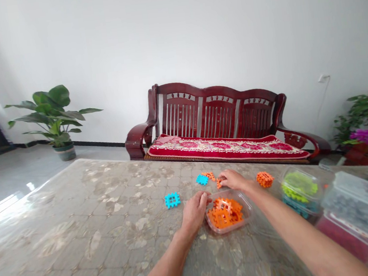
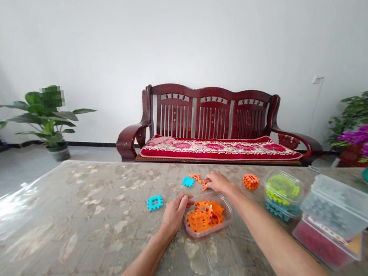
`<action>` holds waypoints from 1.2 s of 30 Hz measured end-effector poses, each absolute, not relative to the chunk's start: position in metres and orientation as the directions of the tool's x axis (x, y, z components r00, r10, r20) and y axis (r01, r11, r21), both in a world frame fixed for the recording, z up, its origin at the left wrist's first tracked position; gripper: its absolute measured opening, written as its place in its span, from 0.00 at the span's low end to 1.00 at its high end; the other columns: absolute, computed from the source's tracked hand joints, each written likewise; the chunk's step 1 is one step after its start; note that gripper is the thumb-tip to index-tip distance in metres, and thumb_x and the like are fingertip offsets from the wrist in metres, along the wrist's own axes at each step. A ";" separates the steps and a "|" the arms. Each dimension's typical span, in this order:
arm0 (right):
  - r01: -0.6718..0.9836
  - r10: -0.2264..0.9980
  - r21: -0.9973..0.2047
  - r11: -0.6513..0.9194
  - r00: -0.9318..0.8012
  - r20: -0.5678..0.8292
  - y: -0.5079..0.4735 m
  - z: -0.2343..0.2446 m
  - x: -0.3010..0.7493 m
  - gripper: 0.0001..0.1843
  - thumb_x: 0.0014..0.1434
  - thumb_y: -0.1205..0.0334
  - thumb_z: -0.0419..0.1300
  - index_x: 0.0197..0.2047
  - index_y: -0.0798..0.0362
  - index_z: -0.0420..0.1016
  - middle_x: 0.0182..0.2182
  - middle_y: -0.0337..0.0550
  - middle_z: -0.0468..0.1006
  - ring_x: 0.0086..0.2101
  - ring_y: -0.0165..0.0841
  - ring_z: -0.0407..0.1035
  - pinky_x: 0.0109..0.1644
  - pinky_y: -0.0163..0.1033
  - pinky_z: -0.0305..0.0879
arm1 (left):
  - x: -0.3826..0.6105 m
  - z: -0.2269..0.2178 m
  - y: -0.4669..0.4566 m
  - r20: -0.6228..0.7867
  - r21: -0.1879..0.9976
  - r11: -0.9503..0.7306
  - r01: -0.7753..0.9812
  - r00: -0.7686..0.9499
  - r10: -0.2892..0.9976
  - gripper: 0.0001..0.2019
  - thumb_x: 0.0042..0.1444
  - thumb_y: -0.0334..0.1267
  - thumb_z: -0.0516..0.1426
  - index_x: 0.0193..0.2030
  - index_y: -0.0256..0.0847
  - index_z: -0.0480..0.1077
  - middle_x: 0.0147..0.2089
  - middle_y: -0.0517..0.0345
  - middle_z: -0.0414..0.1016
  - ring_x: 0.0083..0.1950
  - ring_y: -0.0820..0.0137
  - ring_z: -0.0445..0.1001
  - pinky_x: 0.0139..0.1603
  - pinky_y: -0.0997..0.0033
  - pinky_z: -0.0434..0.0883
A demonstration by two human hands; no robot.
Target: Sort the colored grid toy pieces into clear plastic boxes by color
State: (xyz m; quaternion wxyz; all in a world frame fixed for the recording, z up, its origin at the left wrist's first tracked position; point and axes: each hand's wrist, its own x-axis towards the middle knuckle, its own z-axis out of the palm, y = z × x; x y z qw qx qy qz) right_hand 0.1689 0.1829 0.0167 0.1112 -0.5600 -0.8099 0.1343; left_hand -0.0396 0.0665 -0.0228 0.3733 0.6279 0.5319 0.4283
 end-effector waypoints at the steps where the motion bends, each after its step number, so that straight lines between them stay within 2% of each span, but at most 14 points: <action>1: 0.879 0.942 -0.352 0.321 -0.335 0.022 0.182 0.016 0.171 0.12 0.47 0.62 0.66 0.37 0.53 0.80 0.34 0.41 0.80 0.36 0.35 0.72 0.40 0.36 0.65 | -0.040 -0.023 0.066 0.140 0.924 -0.155 0.349 0.068 0.988 0.20 0.63 0.46 0.43 0.45 0.43 0.74 0.40 0.56 0.82 0.43 0.67 0.79 0.42 0.74 0.70; 3: 0.880 0.953 -0.380 0.284 -0.303 0.011 0.180 0.013 0.174 0.09 0.46 0.62 0.66 0.33 0.54 0.79 0.27 0.39 0.79 0.29 0.32 0.70 0.33 0.33 0.62 | -0.040 -0.023 0.066 0.144 0.925 -0.159 0.344 0.070 0.987 0.20 0.63 0.46 0.43 0.45 0.43 0.74 0.40 0.56 0.82 0.44 0.66 0.79 0.42 0.74 0.70; 6: 0.871 0.969 -0.432 0.233 -0.244 0.031 0.175 0.010 0.181 0.08 0.43 0.64 0.66 0.30 0.56 0.77 0.24 0.37 0.77 0.24 0.29 0.66 0.28 0.31 0.58 | -0.040 -0.022 0.065 0.147 0.926 -0.163 0.339 0.074 0.986 0.20 0.63 0.46 0.43 0.45 0.42 0.74 0.40 0.55 0.82 0.44 0.66 0.79 0.43 0.74 0.70; 9: 0.849 0.976 -0.482 0.216 -0.194 0.096 0.170 0.017 0.184 0.06 0.44 0.66 0.64 0.29 0.56 0.75 0.23 0.37 0.76 0.25 0.29 0.65 0.29 0.32 0.58 | -0.040 -0.020 0.065 0.136 0.925 -0.156 0.346 0.081 0.987 0.21 0.63 0.47 0.43 0.45 0.41 0.74 0.40 0.54 0.82 0.44 0.66 0.79 0.44 0.74 0.70; 12: 0.797 0.968 -0.550 0.249 -0.183 0.173 0.161 0.035 0.180 0.07 0.49 0.62 0.61 0.32 0.55 0.74 0.26 0.38 0.76 0.28 0.30 0.67 0.32 0.33 0.61 | -0.040 -0.020 0.065 0.134 0.924 -0.156 0.349 0.086 0.987 0.21 0.63 0.47 0.42 0.46 0.41 0.73 0.41 0.53 0.82 0.45 0.66 0.78 0.44 0.74 0.70; 15: 0.618 0.928 -0.694 0.368 -0.289 0.235 0.142 0.060 0.169 0.10 0.52 0.58 0.59 0.34 0.55 0.76 0.28 0.40 0.78 0.30 0.32 0.69 0.34 0.35 0.63 | -0.041 -0.020 0.064 0.143 0.923 -0.165 0.347 0.088 0.986 0.21 0.64 0.47 0.42 0.46 0.41 0.73 0.41 0.54 0.82 0.45 0.66 0.78 0.45 0.74 0.70; 17: 0.560 0.898 -0.716 0.417 -0.376 0.228 0.125 0.074 0.162 0.10 0.53 0.58 0.59 0.36 0.54 0.78 0.29 0.40 0.79 0.31 0.33 0.70 0.35 0.35 0.63 | -0.041 -0.020 0.064 0.149 0.923 -0.170 0.346 0.085 0.985 0.21 0.64 0.47 0.42 0.47 0.42 0.73 0.41 0.55 0.82 0.45 0.66 0.78 0.45 0.73 0.69; 19: 0.584 0.853 -0.646 0.491 -0.473 0.221 0.109 0.083 0.155 0.09 0.55 0.60 0.59 0.36 0.52 0.79 0.32 0.40 0.80 0.34 0.33 0.71 0.38 0.36 0.63 | -0.041 -0.019 0.063 0.151 0.924 -0.170 0.342 0.082 0.985 0.21 0.64 0.47 0.42 0.48 0.42 0.73 0.40 0.55 0.82 0.45 0.66 0.78 0.45 0.73 0.69; 22: 0.639 0.758 -0.424 0.642 -0.614 0.222 0.091 0.085 0.146 0.08 0.56 0.64 0.59 0.36 0.50 0.80 0.34 0.40 0.80 0.37 0.34 0.71 0.43 0.37 0.62 | -0.042 -0.016 0.062 0.165 0.918 -0.182 0.353 0.077 0.983 0.21 0.64 0.47 0.42 0.48 0.42 0.72 0.41 0.55 0.81 0.44 0.66 0.78 0.45 0.73 0.69; 24: 0.626 0.704 -0.338 0.702 -0.682 0.199 0.085 0.081 0.140 0.09 0.57 0.66 0.59 0.38 0.49 0.81 0.35 0.40 0.81 0.39 0.34 0.71 0.46 0.37 0.62 | -0.042 -0.015 0.061 0.184 0.907 -0.200 0.372 0.078 0.980 0.21 0.64 0.46 0.42 0.47 0.42 0.73 0.42 0.55 0.81 0.45 0.66 0.78 0.45 0.73 0.69; 28: 0.589 0.686 -0.376 0.715 -0.694 0.217 0.080 0.072 0.132 0.13 0.56 0.67 0.60 0.43 0.48 0.79 0.40 0.41 0.80 0.43 0.33 0.71 0.49 0.36 0.62 | -0.042 -0.015 0.061 0.191 0.912 -0.213 0.351 0.097 0.977 0.21 0.65 0.47 0.41 0.46 0.43 0.73 0.40 0.56 0.82 0.42 0.67 0.78 0.44 0.73 0.69; 31: 0.618 0.723 -0.394 0.680 -0.654 0.223 0.080 0.069 0.132 0.10 0.57 0.67 0.59 0.39 0.49 0.81 0.36 0.40 0.80 0.40 0.32 0.72 0.46 0.35 0.63 | -0.041 -0.017 0.062 0.181 0.919 -0.203 0.338 0.095 0.979 0.21 0.64 0.47 0.42 0.46 0.42 0.73 0.40 0.55 0.82 0.43 0.66 0.78 0.44 0.72 0.70; 36: 0.620 0.688 -0.320 0.716 -0.705 0.174 0.082 0.063 0.133 0.09 0.58 0.66 0.59 0.34 0.48 0.81 0.32 0.38 0.80 0.38 0.32 0.71 0.46 0.35 0.63 | -0.041 -0.017 0.063 0.171 0.919 -0.192 0.345 0.089 0.981 0.20 0.64 0.45 0.42 0.46 0.42 0.74 0.41 0.54 0.82 0.44 0.66 0.78 0.45 0.72 0.70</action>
